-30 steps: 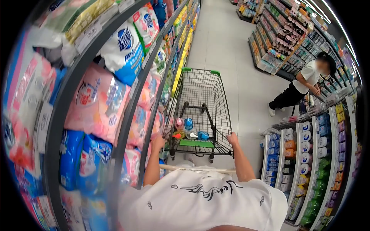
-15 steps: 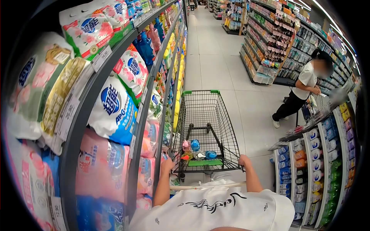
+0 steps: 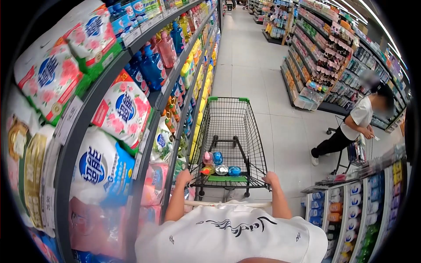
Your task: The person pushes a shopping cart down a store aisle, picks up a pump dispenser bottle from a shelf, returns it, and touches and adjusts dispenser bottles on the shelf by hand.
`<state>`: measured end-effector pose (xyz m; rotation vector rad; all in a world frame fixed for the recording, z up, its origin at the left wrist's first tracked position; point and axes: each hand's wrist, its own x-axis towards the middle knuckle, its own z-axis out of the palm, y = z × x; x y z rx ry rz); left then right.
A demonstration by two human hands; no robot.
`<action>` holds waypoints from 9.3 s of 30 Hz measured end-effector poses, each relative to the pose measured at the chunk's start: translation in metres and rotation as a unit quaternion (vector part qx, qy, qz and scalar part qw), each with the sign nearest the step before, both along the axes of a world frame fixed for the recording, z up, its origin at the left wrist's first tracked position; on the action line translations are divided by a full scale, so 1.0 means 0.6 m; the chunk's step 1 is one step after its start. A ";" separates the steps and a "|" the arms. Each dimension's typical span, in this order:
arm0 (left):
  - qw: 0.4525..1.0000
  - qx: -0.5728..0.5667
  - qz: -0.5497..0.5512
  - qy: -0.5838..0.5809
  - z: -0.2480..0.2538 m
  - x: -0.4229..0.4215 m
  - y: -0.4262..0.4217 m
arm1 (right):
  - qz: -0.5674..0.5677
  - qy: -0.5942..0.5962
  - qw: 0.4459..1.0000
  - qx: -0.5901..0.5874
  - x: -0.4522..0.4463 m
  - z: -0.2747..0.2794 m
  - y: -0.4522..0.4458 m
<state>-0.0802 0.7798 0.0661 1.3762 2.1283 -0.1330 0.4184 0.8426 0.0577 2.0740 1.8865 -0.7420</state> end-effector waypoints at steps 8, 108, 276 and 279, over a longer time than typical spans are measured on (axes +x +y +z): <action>0.999 0.014 0.027 -0.010 0.015 0.022 0.220 | -0.024 0.015 0.994 0.105 0.009 -0.008 0.220; 0.980 0.042 0.101 -0.166 0.001 -0.077 2.231 | -0.019 0.078 0.995 0.067 -0.010 -0.030 2.248; 0.981 0.179 0.003 -0.070 -0.089 0.094 5.337 | -0.254 -0.297 0.895 0.213 0.275 -0.065 5.586; 0.981 0.171 0.040 -0.084 -0.108 0.127 5.351 | -0.178 -0.215 0.948 0.153 0.287 -0.022 5.660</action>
